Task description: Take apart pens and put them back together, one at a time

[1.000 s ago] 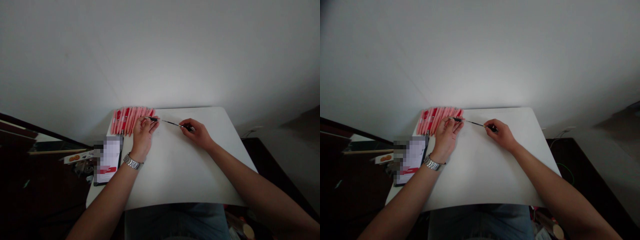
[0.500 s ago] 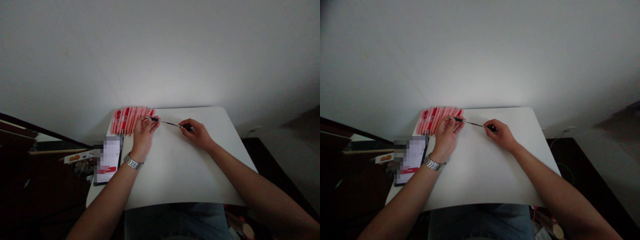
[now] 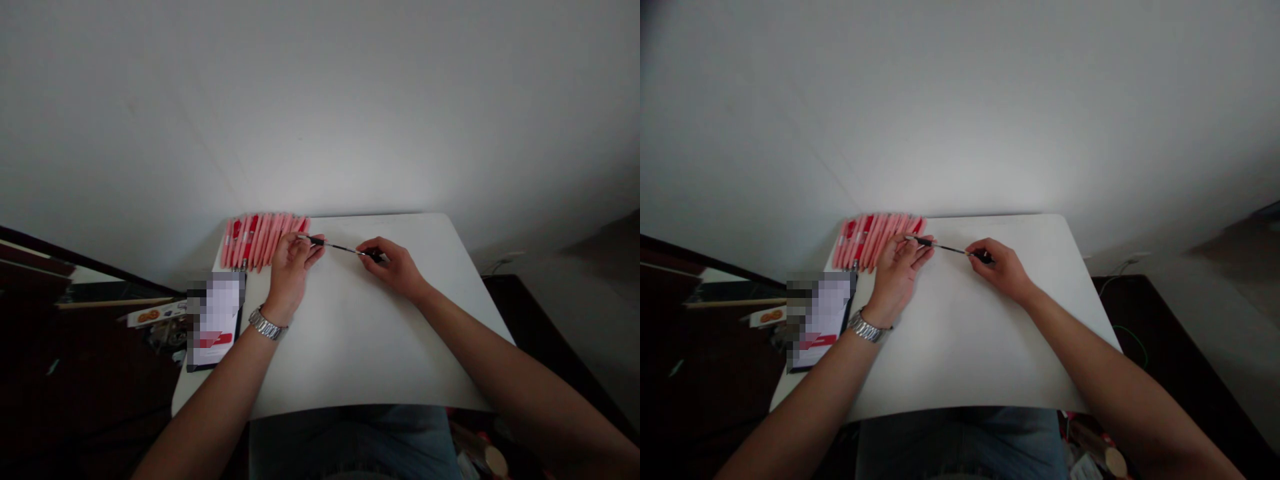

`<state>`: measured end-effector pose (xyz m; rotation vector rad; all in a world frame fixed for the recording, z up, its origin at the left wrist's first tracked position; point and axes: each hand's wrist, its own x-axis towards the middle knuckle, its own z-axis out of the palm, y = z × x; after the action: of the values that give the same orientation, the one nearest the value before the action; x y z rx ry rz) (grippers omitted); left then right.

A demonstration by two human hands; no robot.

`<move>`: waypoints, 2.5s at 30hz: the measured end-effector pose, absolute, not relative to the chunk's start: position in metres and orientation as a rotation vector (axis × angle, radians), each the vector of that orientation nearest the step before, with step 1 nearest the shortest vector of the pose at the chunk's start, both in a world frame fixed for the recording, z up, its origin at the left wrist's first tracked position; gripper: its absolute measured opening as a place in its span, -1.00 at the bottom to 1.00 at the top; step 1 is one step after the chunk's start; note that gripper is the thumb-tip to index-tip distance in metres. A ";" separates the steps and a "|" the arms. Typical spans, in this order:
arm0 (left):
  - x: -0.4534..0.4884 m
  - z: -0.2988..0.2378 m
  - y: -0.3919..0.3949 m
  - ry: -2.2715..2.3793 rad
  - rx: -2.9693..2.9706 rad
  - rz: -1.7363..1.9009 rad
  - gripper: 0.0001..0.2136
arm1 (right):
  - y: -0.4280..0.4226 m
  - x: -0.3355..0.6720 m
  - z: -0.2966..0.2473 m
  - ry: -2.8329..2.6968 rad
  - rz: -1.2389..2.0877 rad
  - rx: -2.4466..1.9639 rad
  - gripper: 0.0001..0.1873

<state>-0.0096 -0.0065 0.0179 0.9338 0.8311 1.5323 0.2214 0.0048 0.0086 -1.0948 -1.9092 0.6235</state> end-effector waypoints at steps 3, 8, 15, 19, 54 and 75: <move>-0.008 0.018 -0.008 0.828 0.938 1.509 -0.69 | 0.005 0.221 0.009 -1.912 0.633 -1.096 -0.81; -0.007 0.018 -0.009 0.820 0.938 1.473 -0.69 | 0.004 0.221 0.009 -1.914 0.632 -1.090 -0.81; -0.006 0.019 -0.010 0.824 0.944 1.407 -0.71 | 0.004 0.219 0.010 -1.925 0.627 -1.074 -0.82; -0.005 0.020 -0.011 0.833 0.954 1.389 -0.71 | 0.004 0.219 0.011 -1.941 0.615 -1.072 -0.80; -0.004 0.018 -0.013 0.787 0.983 1.374 -0.73 | 0.002 0.216 0.015 -1.986 0.559 -0.985 -0.85; -0.007 0.020 -0.012 0.764 1.014 1.317 -0.77 | -0.002 0.213 0.012 -1.973 0.686 -1.019 -0.78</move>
<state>-0.0065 -0.0122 0.0198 1.0144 0.7638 1.3165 0.2130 -0.0021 0.0124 -1.0188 -1.9726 0.6864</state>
